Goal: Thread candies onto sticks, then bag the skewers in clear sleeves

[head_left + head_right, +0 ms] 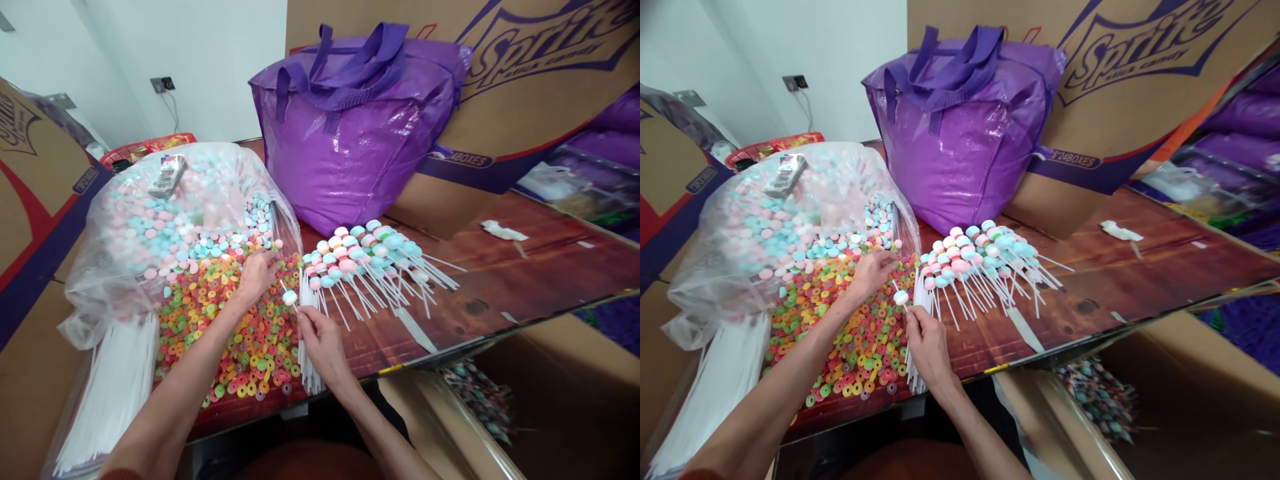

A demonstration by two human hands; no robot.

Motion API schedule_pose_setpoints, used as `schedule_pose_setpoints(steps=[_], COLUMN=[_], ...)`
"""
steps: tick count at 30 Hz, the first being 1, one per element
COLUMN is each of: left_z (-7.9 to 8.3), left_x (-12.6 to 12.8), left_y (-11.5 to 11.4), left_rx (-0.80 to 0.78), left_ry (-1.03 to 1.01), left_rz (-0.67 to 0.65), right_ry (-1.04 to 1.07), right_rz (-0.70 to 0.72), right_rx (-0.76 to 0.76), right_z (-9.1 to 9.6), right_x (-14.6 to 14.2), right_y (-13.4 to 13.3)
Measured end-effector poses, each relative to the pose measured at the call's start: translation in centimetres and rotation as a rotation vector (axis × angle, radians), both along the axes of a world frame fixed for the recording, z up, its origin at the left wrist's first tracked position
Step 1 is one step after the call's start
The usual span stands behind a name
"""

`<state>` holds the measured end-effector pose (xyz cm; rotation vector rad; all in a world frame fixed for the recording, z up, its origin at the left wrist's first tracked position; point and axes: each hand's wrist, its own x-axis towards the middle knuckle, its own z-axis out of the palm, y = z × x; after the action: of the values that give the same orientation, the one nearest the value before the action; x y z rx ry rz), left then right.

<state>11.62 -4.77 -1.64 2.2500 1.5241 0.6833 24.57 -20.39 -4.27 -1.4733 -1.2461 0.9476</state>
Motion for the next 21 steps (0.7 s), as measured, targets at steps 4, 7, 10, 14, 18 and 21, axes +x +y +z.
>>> schedule_pose_setpoints(steps=[4,7,10,14,18,21], left_z=[0.5,0.8,1.0,1.0,0.9,0.5], left_x=[-1.0,-1.6,-2.0,-2.4,-2.6,-2.7], left_y=[-1.3,-2.9,-4.3,-5.2,-5.5,-5.7], left_rx=[-0.175,-0.275,-0.339,-0.332,-0.292,-0.278], left_ry=[-0.521,-0.743,-0.826,-0.852,-0.816,-0.800], left_rz=[-0.039,-0.056,-0.026,0.008,0.022,0.023], right_ry=[-0.012,-0.035,-0.054,-0.108,-0.304,-0.459], right_rz=[-0.018,-0.007,0.005,0.019,0.014,0.018], right_rx=[0.028,0.067,0.077,0.080,0.143,0.215], right_z=[0.6,1.1,1.5,1.8,1.8,1.4], right_x=[0.0,-0.2,-0.5,-0.6,-0.6,-0.6], right_y=[0.2,0.3,0.4,0.3,0.2,0.1])
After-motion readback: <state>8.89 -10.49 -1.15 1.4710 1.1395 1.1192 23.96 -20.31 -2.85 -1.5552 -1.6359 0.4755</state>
